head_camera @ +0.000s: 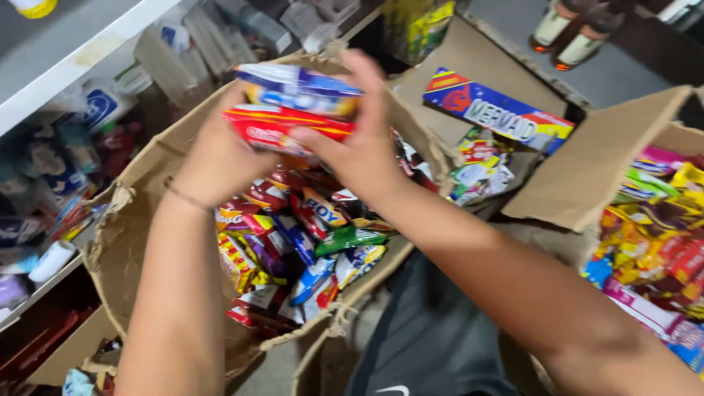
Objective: The person sorts various snack packets from a large cardboard box into a smaller cardboard box. They pick up individual packets of chips and crackers, such as Mermaid and Ding Dong, and place them into the smaller box, arranging them in neat rows.
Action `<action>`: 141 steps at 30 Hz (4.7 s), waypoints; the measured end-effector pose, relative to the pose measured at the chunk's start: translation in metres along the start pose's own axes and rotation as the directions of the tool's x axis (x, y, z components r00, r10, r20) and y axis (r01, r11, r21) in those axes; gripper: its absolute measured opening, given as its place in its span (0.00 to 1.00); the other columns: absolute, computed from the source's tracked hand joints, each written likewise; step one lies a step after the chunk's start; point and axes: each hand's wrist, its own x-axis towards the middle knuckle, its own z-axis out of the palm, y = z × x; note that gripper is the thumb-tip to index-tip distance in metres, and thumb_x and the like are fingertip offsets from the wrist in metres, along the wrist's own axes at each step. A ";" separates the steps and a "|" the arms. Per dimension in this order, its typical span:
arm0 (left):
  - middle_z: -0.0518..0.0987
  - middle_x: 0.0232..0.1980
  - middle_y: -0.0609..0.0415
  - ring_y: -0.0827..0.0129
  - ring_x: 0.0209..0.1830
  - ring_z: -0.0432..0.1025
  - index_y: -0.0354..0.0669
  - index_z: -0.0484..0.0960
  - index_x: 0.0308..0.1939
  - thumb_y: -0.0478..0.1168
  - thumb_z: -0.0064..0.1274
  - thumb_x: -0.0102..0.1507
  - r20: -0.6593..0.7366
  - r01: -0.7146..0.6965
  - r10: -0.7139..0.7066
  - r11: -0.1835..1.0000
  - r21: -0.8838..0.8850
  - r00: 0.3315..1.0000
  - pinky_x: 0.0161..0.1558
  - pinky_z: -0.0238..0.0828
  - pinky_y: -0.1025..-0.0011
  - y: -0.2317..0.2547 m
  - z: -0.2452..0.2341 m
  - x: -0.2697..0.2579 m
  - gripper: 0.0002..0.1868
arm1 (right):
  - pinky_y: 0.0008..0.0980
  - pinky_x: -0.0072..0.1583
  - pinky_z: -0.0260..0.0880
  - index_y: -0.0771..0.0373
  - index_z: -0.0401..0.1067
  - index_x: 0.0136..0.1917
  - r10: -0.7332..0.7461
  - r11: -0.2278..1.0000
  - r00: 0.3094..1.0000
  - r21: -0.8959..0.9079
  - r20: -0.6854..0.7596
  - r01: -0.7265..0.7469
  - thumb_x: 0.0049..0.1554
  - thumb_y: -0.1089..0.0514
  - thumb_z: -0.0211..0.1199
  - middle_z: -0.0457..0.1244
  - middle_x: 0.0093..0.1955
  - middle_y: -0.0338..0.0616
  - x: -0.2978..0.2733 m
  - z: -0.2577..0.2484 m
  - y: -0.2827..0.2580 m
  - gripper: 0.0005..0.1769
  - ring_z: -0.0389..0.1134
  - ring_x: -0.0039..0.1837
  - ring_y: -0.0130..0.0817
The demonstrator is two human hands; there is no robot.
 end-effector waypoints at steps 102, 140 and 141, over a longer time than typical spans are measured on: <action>0.66 0.78 0.47 0.59 0.78 0.59 0.47 0.69 0.72 0.50 0.43 0.71 0.763 -0.130 0.298 0.953 -0.274 0.573 0.76 0.52 0.62 -0.077 0.776 -0.126 0.27 | 0.51 0.69 0.54 0.50 0.72 0.70 0.564 0.141 0.799 -0.929 -0.208 -0.342 0.44 0.64 0.64 0.63 0.65 0.41 -0.248 -0.396 0.116 0.39 0.59 0.71 0.46; 0.66 0.74 0.34 0.51 0.74 0.65 0.33 0.48 0.80 0.58 0.69 0.45 0.600 -0.021 0.365 0.865 -0.502 0.712 0.74 0.62 0.64 0.168 0.481 -0.046 0.69 | 0.37 0.79 0.59 0.59 0.73 0.46 0.231 0.456 0.958 -0.850 -0.172 -0.263 0.39 0.51 0.79 0.57 0.79 0.49 -0.382 -0.519 -0.094 0.24 0.59 0.79 0.44; 0.65 0.77 0.35 0.50 0.76 0.65 0.39 0.47 0.81 0.55 0.69 0.48 0.529 -0.121 0.442 0.837 -0.534 0.724 0.75 0.61 0.63 0.177 0.449 -0.043 0.66 | 0.36 0.74 0.60 0.58 0.73 0.44 0.256 0.439 0.959 -0.870 -0.119 -0.225 0.35 0.49 0.81 0.57 0.78 0.49 -0.372 -0.523 -0.098 0.26 0.61 0.73 0.40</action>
